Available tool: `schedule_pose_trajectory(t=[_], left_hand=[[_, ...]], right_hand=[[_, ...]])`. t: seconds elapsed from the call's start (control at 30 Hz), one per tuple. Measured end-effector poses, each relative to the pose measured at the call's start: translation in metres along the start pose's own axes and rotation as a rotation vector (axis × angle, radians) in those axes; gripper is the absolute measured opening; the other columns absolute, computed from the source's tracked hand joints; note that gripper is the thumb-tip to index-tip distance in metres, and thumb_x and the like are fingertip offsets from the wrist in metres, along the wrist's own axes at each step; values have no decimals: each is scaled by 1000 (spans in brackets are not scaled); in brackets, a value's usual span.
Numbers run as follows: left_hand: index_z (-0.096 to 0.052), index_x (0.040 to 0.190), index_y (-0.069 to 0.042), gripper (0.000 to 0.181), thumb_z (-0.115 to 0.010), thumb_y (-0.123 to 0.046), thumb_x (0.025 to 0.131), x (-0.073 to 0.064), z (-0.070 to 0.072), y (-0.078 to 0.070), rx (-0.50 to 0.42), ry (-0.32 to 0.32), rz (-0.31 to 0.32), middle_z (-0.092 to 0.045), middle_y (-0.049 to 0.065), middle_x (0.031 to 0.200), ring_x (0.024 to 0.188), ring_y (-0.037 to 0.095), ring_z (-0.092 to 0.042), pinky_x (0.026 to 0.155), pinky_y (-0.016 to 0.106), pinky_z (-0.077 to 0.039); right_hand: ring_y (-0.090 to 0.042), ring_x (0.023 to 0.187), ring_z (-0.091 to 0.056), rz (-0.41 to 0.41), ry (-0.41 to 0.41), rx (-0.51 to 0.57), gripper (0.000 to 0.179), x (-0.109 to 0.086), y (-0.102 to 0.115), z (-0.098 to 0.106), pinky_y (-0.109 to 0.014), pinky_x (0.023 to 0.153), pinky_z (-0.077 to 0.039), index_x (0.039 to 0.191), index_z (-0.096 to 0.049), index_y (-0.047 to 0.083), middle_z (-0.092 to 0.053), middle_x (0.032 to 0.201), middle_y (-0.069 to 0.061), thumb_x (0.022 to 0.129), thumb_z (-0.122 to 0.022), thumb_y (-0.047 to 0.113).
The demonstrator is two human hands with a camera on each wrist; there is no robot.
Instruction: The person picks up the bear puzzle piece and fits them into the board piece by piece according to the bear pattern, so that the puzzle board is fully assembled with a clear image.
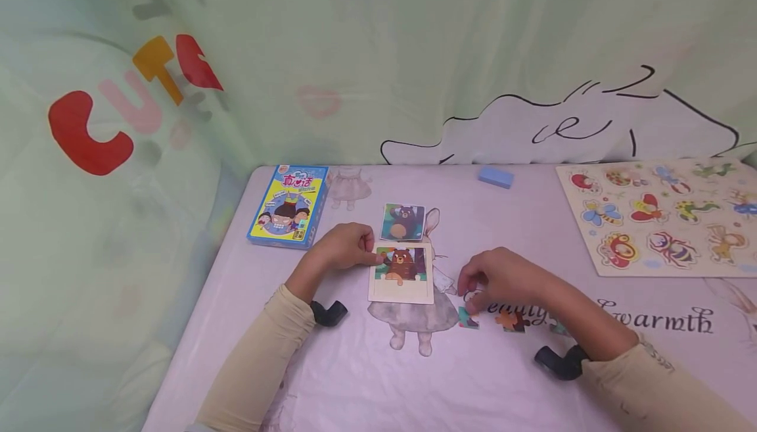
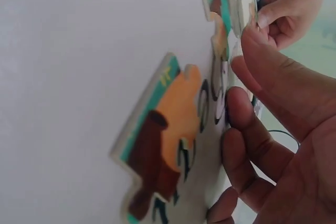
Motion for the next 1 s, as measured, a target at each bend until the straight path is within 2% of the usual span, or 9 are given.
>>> schedule_pose_trajectory(t=[0.27, 0.43, 0.63, 0.8, 1.0], left_hand=[[-59, 80, -14, 34, -83, -37, 86, 1, -1, 0, 1, 0, -4, -54, 0, 71, 74, 16, -54, 63, 28, -37], [-59, 80, -14, 34, -83, -38, 86, 1, -1, 1, 0, 2, -2, -53, 0, 71, 73, 16, -53, 63, 28, -37], [-59, 81, -14, 34, -83, -38, 85, 1, -1, 2, -7, 2, -4, -53, 0, 72, 74, 16, -54, 64, 28, -37], [-59, 81, -14, 34, -83, -38, 85, 0, -1, 1, -12, 1, -7, -54, 1, 72, 74, 16, -54, 63, 28, -37], [-59, 81, -15, 34, -83, -39, 86, 0, -1, 1, -10, 1, -20, -53, 0, 71, 74, 16, -53, 64, 27, -37]], right_hand=[[-10, 86, -52, 51, 13, -17, 27, -1, 0, -3, -24, 74, -46, 89, -73, 33, -64, 89, 14, 71, -93, 28], [-11, 87, -50, 54, 22, -36, 28, 0, -1, -5, -25, 76, -46, 87, -72, 36, -62, 89, 15, 70, -93, 27], [-12, 87, -52, 47, 31, -16, 26, 1, -1, -5, -24, 74, -47, 86, -72, 34, -62, 88, 14, 73, -92, 24], [-9, 80, -51, 46, 27, 17, 29, 1, -3, -3, -22, 67, -43, 90, -70, 29, -59, 84, 10, 73, -92, 22], [-9, 78, -51, 31, 4, -11, 29, 2, -4, -1, -22, 66, -43, 86, -69, 27, -58, 80, 10, 71, -93, 22]])
Point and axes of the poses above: each hand's wrist, its own x-axis towards the middle knuckle, its own z-axis out of the back of the hand, y = z × x, the point moved 7 cm from there along x, towards the middle knuckle
